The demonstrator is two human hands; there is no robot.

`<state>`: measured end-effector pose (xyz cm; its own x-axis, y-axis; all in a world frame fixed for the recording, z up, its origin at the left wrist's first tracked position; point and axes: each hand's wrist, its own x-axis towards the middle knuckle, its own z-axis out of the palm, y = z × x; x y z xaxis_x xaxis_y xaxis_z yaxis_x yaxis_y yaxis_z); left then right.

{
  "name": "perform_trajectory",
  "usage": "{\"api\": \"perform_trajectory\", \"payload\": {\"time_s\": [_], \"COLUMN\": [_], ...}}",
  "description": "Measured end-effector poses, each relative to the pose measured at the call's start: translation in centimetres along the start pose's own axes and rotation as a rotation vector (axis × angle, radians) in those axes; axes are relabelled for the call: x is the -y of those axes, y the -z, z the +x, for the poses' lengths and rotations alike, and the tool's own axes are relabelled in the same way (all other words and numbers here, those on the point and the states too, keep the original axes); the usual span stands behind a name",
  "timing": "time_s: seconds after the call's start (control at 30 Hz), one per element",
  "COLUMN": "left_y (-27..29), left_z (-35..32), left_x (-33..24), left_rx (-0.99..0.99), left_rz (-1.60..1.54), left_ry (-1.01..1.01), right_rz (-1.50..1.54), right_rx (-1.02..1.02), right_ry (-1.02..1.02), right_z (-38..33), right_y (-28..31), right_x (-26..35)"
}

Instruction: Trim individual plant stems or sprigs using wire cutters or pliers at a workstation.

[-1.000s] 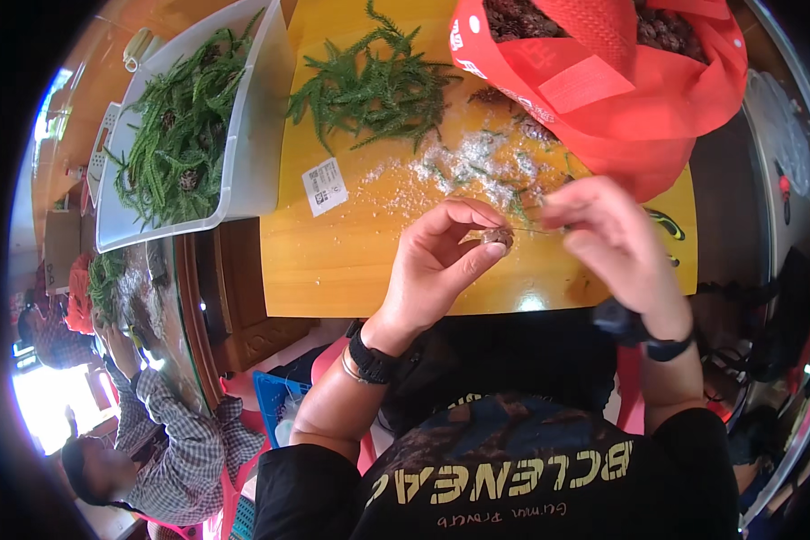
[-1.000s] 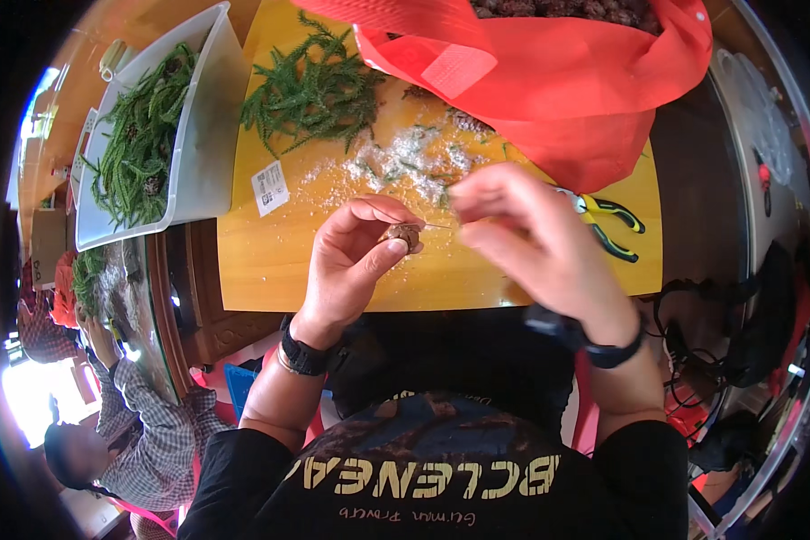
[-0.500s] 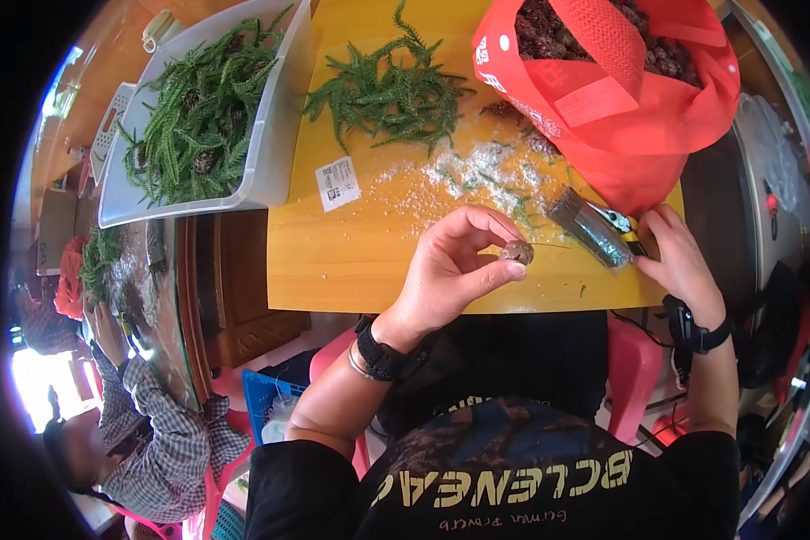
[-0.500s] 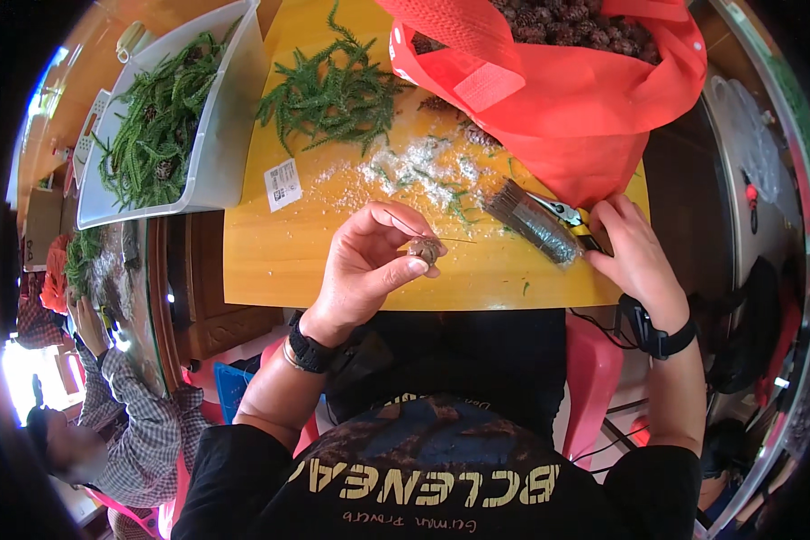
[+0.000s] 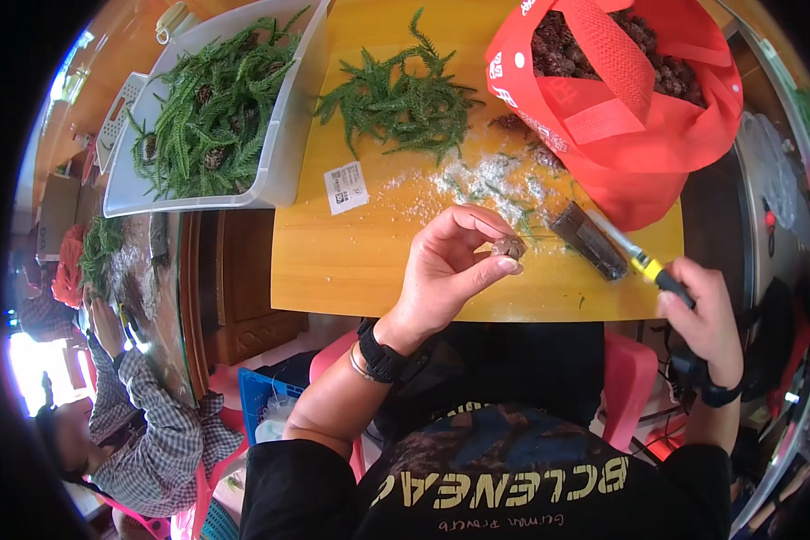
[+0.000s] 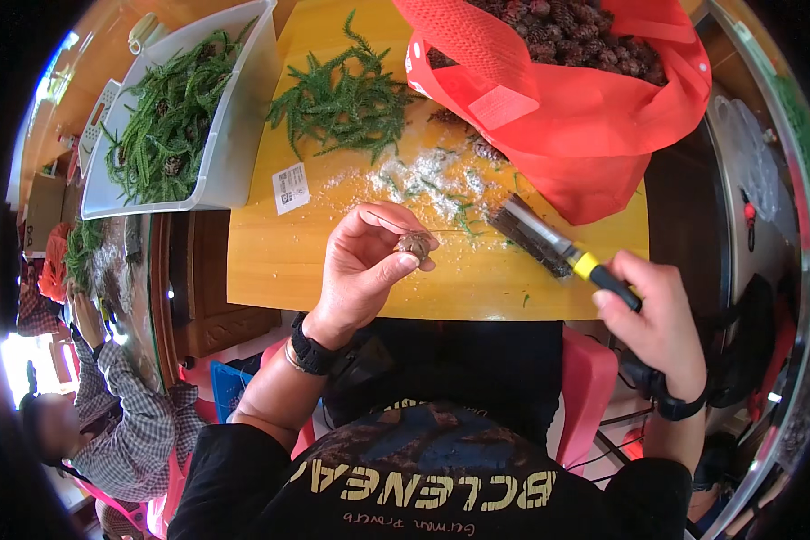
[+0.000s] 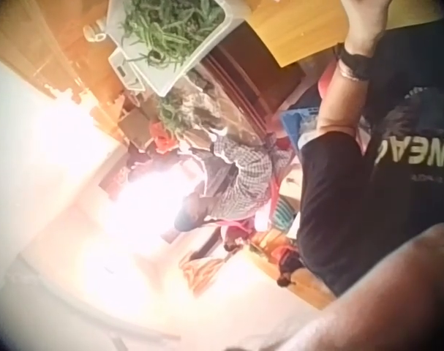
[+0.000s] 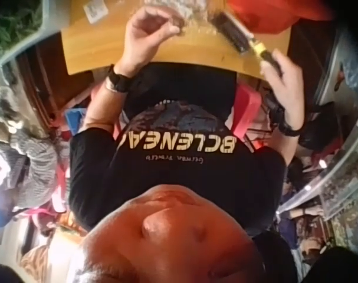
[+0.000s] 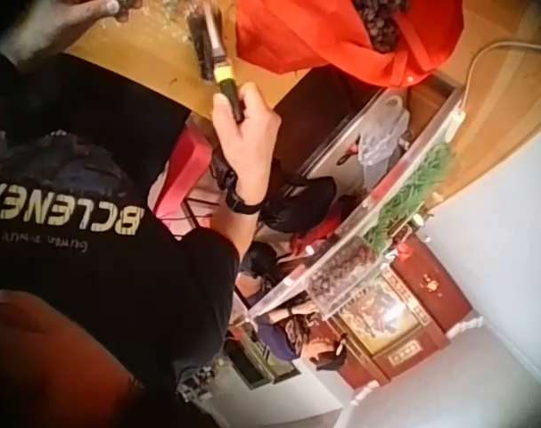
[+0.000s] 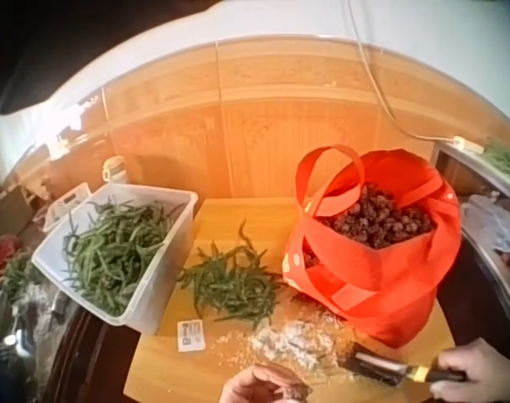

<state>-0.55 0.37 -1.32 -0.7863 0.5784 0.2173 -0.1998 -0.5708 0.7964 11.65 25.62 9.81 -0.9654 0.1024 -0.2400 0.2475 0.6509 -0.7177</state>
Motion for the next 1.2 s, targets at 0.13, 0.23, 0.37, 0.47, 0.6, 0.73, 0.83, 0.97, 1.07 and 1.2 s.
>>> {"api": "perform_trajectory", "payload": {"time_s": [0.13,0.23,0.37,0.47,0.6,0.73,0.83,0.97,1.07,1.2], "left_y": [0.0,0.1,0.0,0.0,0.0,0.0,0.0,0.0,-0.2,-0.2], "left_z": [0.1,0.1,0.0,0.1,0.0,-0.2,-0.2,-0.1,-0.2,-0.2], "left_x": [-0.1,0.1,0.0,-0.1,-0.1,-0.1,0.1,0.0,-0.2,-0.2], "left_rx": [-0.039,-0.047,-0.058,-0.052,-0.035,-0.046,-0.031,-0.013,-0.035,-0.056], "left_rz": [-0.008,-0.014,-0.023,-0.037,-0.015,-0.008,-0.003,-0.011,-0.021,-0.02], "left_ry": [-0.044,-0.058,-0.051,-0.045,-0.058,-0.024,-0.027,-0.024,0.0,-0.003], "right_rz": [-0.016,0.082,0.027,0.02,-0.005,-0.012,-0.028,-0.013,-0.011,-0.017], "right_rx": [0.036,0.067,0.048,0.039,0.017,0.01,0.026,-0.015,-0.02,-0.037], "right_ry": [0.173,0.123,0.232,0.242,0.24,0.269,0.281,0.277,0.257,0.262], "right_z": [0.6,0.9,1.5,1.7,2.0,2.2,2.3,2.3,2.3,2.3], "right_y": [-2.1,-2.6,-3.4,-3.7,-4.1,-4.2,-4.2,-4.3,-4.4,-4.5], "right_x": [0.9,1.5,1.1,1.5,1.8,1.3,1.2,1.2,1.2,1.2]}}
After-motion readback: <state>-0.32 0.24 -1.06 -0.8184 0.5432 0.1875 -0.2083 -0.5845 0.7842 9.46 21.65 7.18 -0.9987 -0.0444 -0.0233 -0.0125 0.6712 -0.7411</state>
